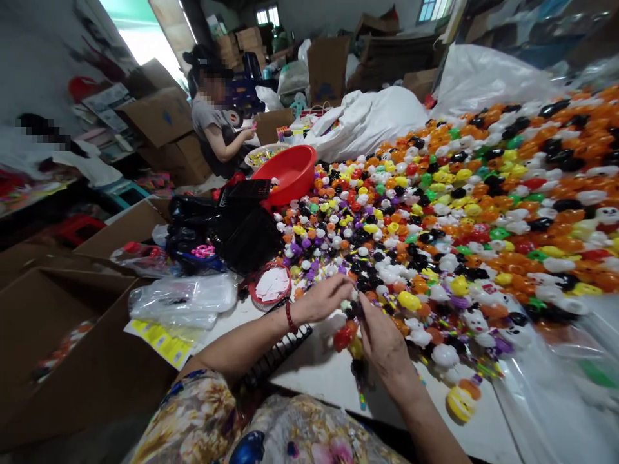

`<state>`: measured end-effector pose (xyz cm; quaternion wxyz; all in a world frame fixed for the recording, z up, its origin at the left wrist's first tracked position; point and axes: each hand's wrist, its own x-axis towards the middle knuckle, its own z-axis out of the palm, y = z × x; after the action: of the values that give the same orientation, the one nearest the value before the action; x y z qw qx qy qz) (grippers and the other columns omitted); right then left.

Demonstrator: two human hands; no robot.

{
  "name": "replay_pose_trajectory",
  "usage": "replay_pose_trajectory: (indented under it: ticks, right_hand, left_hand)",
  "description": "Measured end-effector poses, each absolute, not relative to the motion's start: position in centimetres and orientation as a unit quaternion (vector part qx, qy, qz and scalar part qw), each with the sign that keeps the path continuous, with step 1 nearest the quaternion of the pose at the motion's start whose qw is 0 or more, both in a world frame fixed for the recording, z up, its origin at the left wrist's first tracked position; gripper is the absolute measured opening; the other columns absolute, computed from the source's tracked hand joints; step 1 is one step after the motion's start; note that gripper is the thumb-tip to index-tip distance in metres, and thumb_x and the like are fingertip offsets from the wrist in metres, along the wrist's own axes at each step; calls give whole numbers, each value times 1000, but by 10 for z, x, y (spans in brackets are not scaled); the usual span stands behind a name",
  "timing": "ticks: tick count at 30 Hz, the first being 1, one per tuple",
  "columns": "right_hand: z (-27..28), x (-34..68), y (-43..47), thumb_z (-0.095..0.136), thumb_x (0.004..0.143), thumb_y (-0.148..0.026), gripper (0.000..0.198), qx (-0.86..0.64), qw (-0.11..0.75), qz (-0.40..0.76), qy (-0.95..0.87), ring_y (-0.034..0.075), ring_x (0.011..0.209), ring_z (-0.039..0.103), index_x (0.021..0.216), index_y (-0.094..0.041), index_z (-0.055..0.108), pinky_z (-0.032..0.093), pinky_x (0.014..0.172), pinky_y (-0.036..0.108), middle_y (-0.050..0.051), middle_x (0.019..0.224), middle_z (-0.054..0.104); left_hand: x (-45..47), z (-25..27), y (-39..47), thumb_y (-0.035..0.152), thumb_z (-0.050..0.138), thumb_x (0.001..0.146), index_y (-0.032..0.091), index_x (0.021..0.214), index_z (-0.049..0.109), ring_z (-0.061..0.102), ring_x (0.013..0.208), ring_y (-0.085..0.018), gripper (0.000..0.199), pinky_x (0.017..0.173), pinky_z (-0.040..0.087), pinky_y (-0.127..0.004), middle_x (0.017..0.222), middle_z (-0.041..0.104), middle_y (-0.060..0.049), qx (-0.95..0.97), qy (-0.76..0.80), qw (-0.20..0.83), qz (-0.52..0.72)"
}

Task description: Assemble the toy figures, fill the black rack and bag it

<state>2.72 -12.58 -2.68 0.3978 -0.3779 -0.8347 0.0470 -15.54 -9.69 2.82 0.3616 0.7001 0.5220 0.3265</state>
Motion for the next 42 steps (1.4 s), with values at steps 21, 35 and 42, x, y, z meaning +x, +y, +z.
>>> replay_pose_trajectory:
  ticks: [21,35,42]
  right_hand:
    - [-7,43,-155,45,99,-32,42,-472,389,253,-750,23,116,65,137,-19,54,56,97,38,12,127,67]
    - [4,50,-164,45,99,-21,43,-419,412,120,-800,20,80,65,141,-23,52,57,75,32,8,91,67]
    - [10,57,-161,45,98,-27,29,-425,397,222,-783,20,89,67,120,-20,63,57,79,32,9,97,69]
  left_hand:
    - [-170,24,-78,39,72,75,19,103,56,60,71,-12,38,66,50,-25,86,62,0,350,485,593,539]
    - [-133,10,-140,49,83,66,17,99,63,57,69,-7,50,68,47,-21,84,63,2,363,406,701,460]
    - [-132,5,-148,59,79,68,19,108,55,54,71,-10,61,69,43,-24,85,60,1,392,411,708,419]
